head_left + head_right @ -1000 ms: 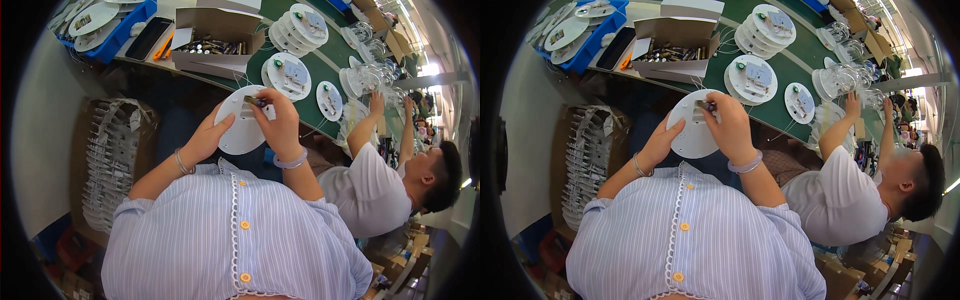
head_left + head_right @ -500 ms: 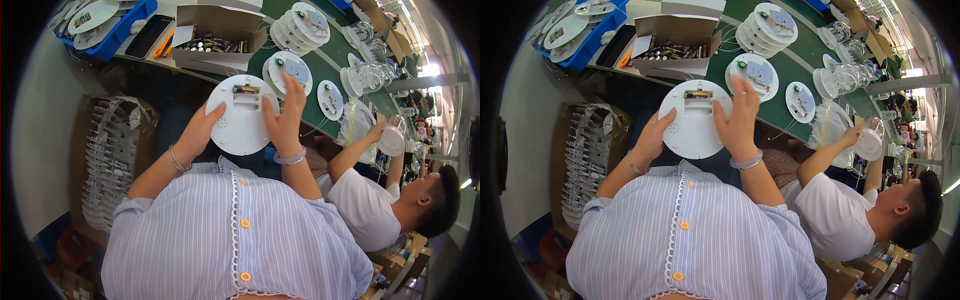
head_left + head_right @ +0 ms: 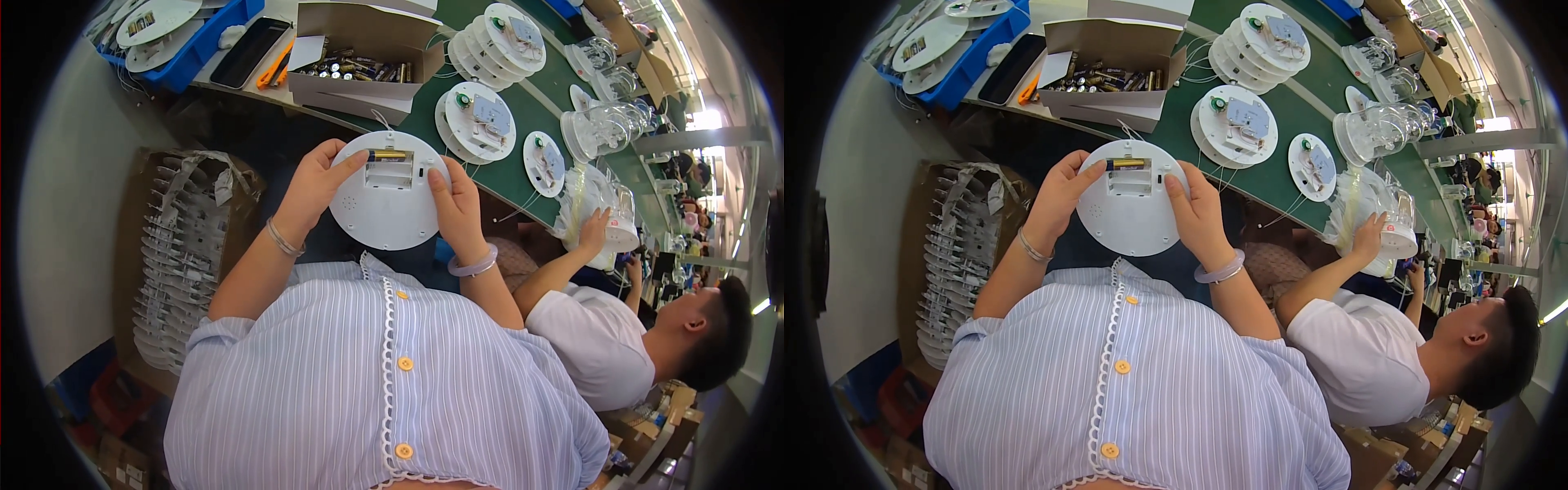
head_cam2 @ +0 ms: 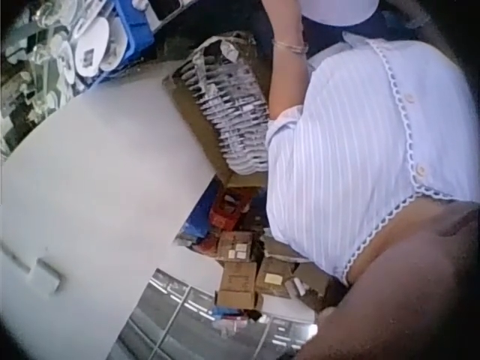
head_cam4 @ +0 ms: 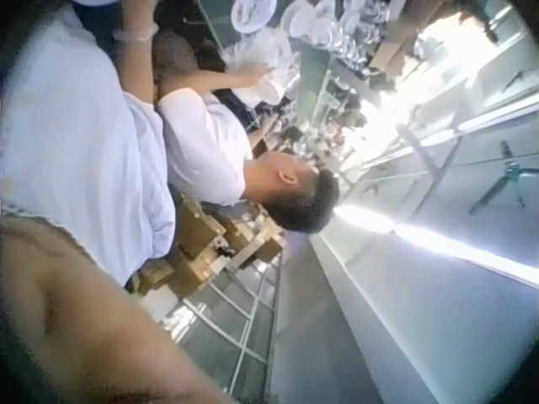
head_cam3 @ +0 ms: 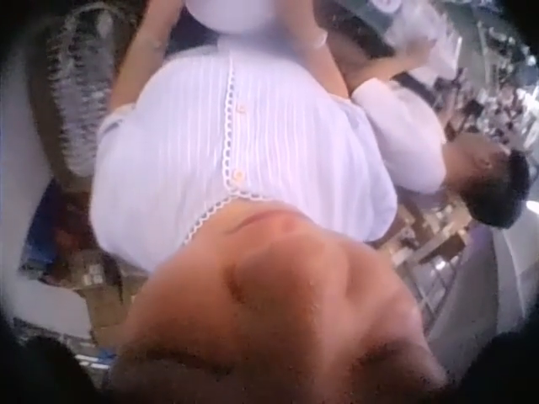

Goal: Assembling battery compartments and testing light components at a factory workstation.

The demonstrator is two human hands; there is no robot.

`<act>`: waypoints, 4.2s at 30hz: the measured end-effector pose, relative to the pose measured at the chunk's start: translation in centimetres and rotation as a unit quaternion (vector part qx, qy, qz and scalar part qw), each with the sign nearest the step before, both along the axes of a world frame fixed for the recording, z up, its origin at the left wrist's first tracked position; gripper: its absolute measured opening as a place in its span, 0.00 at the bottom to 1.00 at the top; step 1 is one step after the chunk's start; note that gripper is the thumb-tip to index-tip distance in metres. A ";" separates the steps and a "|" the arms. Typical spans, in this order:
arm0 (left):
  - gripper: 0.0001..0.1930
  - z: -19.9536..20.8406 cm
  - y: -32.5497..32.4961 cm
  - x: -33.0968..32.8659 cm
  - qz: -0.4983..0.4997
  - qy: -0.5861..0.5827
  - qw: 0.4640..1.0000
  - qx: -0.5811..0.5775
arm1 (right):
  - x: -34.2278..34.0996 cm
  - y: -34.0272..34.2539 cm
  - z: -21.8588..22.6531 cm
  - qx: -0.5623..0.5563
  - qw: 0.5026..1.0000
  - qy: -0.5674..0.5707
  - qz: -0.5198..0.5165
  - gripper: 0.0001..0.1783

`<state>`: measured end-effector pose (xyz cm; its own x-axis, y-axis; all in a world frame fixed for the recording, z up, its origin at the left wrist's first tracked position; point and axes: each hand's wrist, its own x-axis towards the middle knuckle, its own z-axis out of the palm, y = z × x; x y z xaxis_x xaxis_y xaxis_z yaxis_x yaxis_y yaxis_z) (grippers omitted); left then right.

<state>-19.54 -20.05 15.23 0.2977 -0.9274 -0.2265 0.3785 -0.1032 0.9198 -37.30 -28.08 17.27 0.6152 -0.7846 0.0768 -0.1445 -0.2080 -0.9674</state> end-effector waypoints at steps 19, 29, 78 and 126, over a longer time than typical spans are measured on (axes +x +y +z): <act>0.11 -1.8 1.1 3.2 0.120 0.000 0.992 -0.027 | 5.6 -3.0 2.4 -0.260 0.961 0.095 0.014 0.12; 0.14 -2.0 2.2 2.6 0.142 0.204 0.969 -0.018 | 15.0 -11.4 2.8 -0.385 0.878 0.231 0.167 0.11; 0.13 -0.3 2.0 1.3 0.111 0.052 0.988 -0.098 | 8.3 -3.4 4.1 -0.007 0.966 0.224 0.131 0.21; 0.15 -0.6 2.2 3.3 0.192 0.187 0.960 -0.076 | 10.5 -1.3 4.1 -0.276 0.932 0.073 0.224 0.13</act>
